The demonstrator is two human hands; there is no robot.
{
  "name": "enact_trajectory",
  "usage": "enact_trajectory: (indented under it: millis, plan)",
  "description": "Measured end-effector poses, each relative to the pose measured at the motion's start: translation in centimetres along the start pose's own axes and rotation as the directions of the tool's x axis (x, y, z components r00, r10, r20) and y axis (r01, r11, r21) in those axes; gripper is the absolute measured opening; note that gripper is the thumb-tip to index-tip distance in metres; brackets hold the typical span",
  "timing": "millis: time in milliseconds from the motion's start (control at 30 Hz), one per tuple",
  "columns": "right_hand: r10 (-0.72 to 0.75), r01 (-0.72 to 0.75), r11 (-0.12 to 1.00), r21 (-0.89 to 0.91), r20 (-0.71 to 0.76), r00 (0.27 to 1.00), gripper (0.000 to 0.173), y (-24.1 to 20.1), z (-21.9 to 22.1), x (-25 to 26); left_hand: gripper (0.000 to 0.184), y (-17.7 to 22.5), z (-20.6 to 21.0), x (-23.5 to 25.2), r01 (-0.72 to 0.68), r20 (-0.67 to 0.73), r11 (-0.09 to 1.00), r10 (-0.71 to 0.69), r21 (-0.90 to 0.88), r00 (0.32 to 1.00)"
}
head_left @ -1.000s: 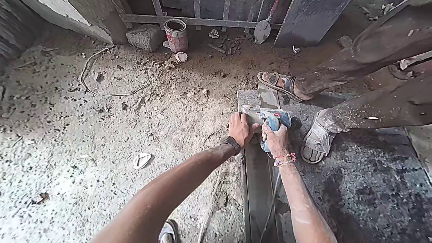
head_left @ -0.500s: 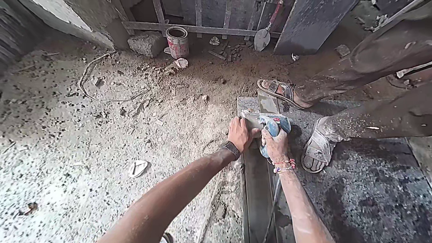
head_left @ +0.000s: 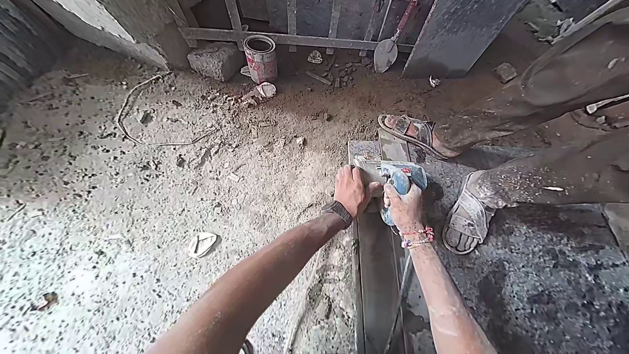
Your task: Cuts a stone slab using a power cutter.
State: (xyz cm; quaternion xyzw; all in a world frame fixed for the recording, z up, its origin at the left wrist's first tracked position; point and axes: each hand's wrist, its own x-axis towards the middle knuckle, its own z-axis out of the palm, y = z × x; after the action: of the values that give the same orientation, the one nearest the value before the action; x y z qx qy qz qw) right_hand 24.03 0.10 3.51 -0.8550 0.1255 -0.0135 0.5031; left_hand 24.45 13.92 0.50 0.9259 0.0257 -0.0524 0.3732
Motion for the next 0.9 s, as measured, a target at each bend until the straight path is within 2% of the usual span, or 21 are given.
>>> enact_trajectory:
  millis: [767, 900]
  plan:
    - [-0.018, 0.018, 1.000, -0.002, -0.001, 1.000, 0.023, -0.5, 0.6, 1.3, 0.070, -0.1, -0.6, 1.6, 0.004, 0.013, 1.000, -0.004, -0.015, 1.000]
    - [-0.018, 0.018, 1.000, -0.005, -0.003, 1.000, 0.024, -0.6, 0.7, 1.6, 0.070, -0.2, -0.6, 1.8, -0.020, -0.037, 1.000, 0.019, -0.014, 0.999]
